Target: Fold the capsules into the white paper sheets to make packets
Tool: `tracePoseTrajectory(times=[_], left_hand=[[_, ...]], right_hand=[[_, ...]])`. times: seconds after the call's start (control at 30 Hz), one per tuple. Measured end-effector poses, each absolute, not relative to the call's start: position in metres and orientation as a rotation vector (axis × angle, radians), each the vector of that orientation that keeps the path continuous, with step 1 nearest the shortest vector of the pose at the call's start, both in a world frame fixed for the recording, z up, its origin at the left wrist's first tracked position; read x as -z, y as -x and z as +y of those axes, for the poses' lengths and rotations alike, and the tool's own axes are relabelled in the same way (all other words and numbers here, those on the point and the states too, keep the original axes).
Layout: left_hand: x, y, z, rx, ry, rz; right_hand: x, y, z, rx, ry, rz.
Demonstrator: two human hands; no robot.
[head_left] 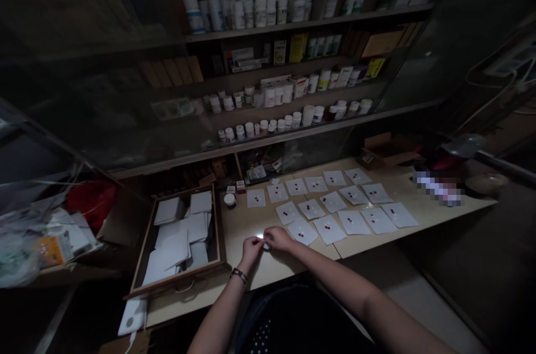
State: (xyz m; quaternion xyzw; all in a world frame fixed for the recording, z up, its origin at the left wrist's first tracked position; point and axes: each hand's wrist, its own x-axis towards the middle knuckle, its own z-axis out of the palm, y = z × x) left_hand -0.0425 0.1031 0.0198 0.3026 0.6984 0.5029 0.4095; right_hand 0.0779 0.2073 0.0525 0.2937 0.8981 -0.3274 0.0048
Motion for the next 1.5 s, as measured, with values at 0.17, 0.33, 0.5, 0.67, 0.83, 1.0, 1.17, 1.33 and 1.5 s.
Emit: tracePoseTrajectory(times=[0.17, 0.33, 0.5, 0.67, 0.83, 1.0, 1.17, 1.33, 1.5], left_hand=[[-0.014, 0.037, 0.105, -1.307, -0.615, 1.689], [-0.012, 0.038, 0.105, -1.32, -0.494, 1.606], [-0.017, 0.04, 0.103, -1.314, -0.362, 1.503], [-0.022, 0.035, 0.1, -1.317, -0.236, 1.402], [-0.022, 0.036, 0.1, -1.285, -0.184, 1.369], [-0.022, 0.04, 0.104, -1.276, -0.159, 1.366], [-0.025, 0.036, 0.105, -1.257, -0.154, 1.347], [-0.029, 0.031, 0.107, -1.241, -0.159, 1.355], [-0.029, 0.032, 0.108, -1.234, -0.189, 1.422]], right_hand=[[-0.048, -0.078, 0.211, 1.096, -1.01, 2.755], [-0.042, -0.079, 0.213, 1.23, -1.04, 2.768], [-0.038, -0.082, 0.211, 1.367, -1.056, 2.78], [-0.033, -0.087, 0.205, 1.46, -1.081, 2.85], [-0.028, -0.094, 0.203, 1.361, -1.036, 2.964], [-0.025, -0.099, 0.204, 1.262, -0.959, 2.998], [-0.026, -0.107, 0.202, 1.212, -0.856, 3.036], [-0.026, -0.115, 0.198, 1.154, -0.768, 3.056], [-0.029, -0.118, 0.19, 1.272, -0.835, 3.046]])
